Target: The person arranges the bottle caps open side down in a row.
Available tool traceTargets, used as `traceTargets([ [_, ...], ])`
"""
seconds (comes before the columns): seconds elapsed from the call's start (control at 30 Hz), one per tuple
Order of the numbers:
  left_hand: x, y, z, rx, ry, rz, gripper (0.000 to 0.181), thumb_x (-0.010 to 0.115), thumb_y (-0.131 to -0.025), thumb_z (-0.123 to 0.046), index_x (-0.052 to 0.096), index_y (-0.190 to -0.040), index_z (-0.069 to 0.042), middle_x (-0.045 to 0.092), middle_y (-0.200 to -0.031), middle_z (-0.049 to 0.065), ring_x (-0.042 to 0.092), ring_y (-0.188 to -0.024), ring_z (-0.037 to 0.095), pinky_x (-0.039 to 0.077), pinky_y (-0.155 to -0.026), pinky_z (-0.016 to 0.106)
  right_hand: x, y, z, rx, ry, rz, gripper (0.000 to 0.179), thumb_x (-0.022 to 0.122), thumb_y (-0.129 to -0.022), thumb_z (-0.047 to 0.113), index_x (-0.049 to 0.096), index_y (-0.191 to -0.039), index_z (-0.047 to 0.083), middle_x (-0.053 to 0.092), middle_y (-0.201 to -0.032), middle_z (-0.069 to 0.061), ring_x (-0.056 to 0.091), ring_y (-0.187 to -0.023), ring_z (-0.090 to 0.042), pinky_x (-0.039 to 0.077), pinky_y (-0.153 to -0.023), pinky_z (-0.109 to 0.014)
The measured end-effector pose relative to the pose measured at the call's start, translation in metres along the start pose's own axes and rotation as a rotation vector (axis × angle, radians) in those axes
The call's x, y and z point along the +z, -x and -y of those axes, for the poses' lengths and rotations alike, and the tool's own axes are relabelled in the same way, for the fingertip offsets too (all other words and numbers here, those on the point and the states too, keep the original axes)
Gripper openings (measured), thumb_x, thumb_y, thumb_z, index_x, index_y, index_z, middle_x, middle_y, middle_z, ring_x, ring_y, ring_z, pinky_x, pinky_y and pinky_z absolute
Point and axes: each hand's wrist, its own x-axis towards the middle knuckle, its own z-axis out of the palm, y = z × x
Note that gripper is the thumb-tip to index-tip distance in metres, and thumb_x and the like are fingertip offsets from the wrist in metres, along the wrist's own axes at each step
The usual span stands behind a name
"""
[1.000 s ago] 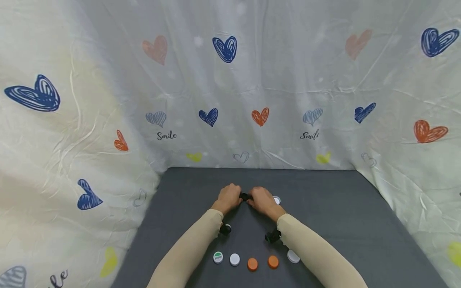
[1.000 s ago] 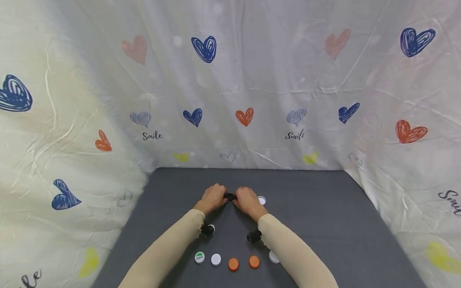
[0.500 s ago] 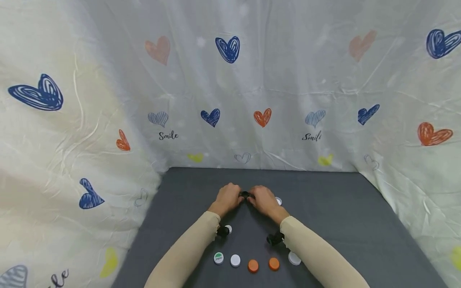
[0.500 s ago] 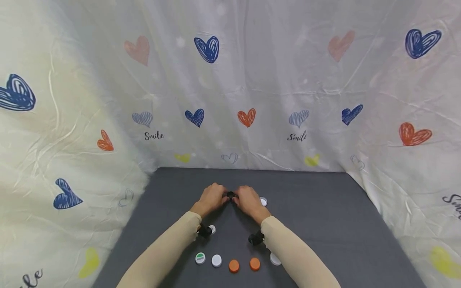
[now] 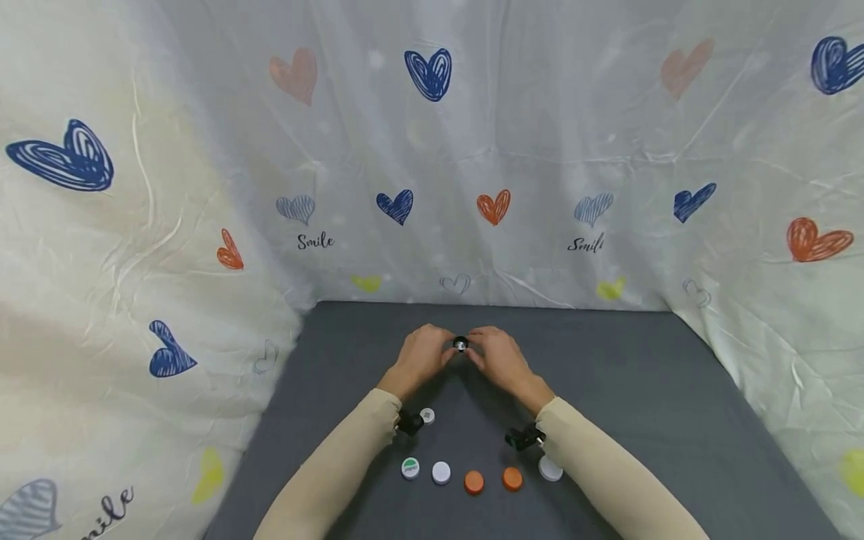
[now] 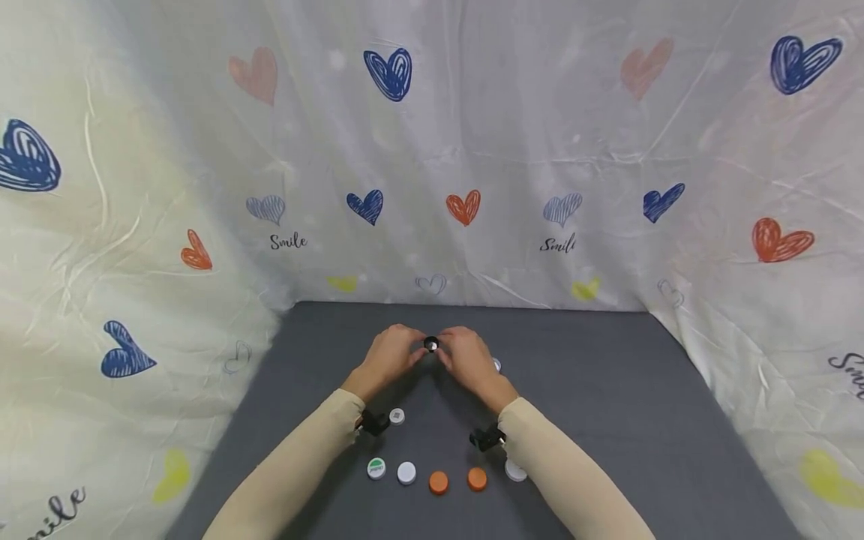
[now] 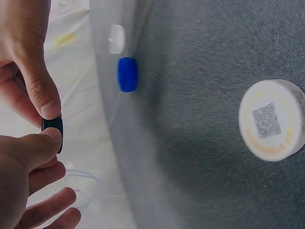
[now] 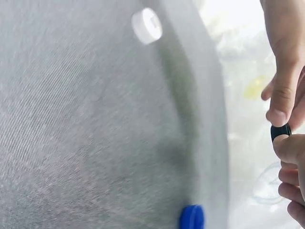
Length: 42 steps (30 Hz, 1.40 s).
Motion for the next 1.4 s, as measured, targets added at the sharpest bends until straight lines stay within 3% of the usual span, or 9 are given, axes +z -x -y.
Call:
traceTargets([
  [0.43,-0.044,0.018,-0.010,0.144,-0.023,-0.193,0.028,0.080,-0.087,-0.033,0.077,-0.111,-0.018,0.076,-0.104,-0.004,0.068,-0.103,0.017,0.058,-0.085,0.032,-0.037,0.004,0.024,-0.075,0.008,-0.121,0.030,0.079,-0.088,0.022,0.076,-0.114,0.008,0.071,-0.118,-0.006,0.067,-0.110,-0.024,0.056,-0.090,-0.042],
  [0.57,-0.059,0.027,-0.015,0.191,-0.056,-0.216,0.032,0.082,-0.085,-0.033,0.076,-0.112,-0.017,0.076,-0.106,-0.003,0.068,-0.103,0.017,0.057,-0.085,0.032,-0.046,0.010,0.030,-0.112,-0.016,-0.137,0.032,0.078,-0.089,0.024,0.075,-0.117,0.008,0.070,-0.120,-0.005,0.066,-0.113,-0.024,0.056,-0.093,-0.042],
  [0.77,-0.074,0.042,-0.021,0.241,-0.035,-0.213,0.034,0.082,-0.084,-0.032,0.076,-0.114,-0.016,0.076,-0.109,-0.002,0.068,-0.105,0.018,0.057,-0.087,0.033,-0.059,0.022,0.040,-0.172,-0.048,-0.156,0.035,0.079,-0.088,0.024,0.074,-0.119,0.009,0.070,-0.121,-0.005,0.065,-0.115,-0.024,0.055,-0.094,-0.042],
  [1.1,-0.080,0.061,-0.030,0.310,0.016,-0.224,0.034,0.083,-0.084,-0.029,0.076,-0.114,-0.013,0.076,-0.110,0.000,0.068,-0.104,0.018,0.057,-0.088,0.033,-0.067,0.042,0.052,-0.200,-0.094,-0.168,0.041,0.081,-0.086,0.024,0.072,-0.124,0.010,0.069,-0.123,-0.006,0.064,-0.117,-0.023,0.056,-0.093,-0.040],
  [1.4,-0.070,0.073,-0.035,0.321,0.044,-0.182,0.032,0.082,-0.085,-0.028,0.077,-0.114,-0.014,0.076,-0.111,-0.001,0.068,-0.104,0.017,0.057,-0.088,0.032,-0.057,0.061,0.054,-0.212,-0.123,-0.167,0.043,0.084,-0.083,0.021,0.072,-0.123,0.009,0.070,-0.121,-0.007,0.065,-0.114,-0.024,0.056,-0.092,-0.041],
])
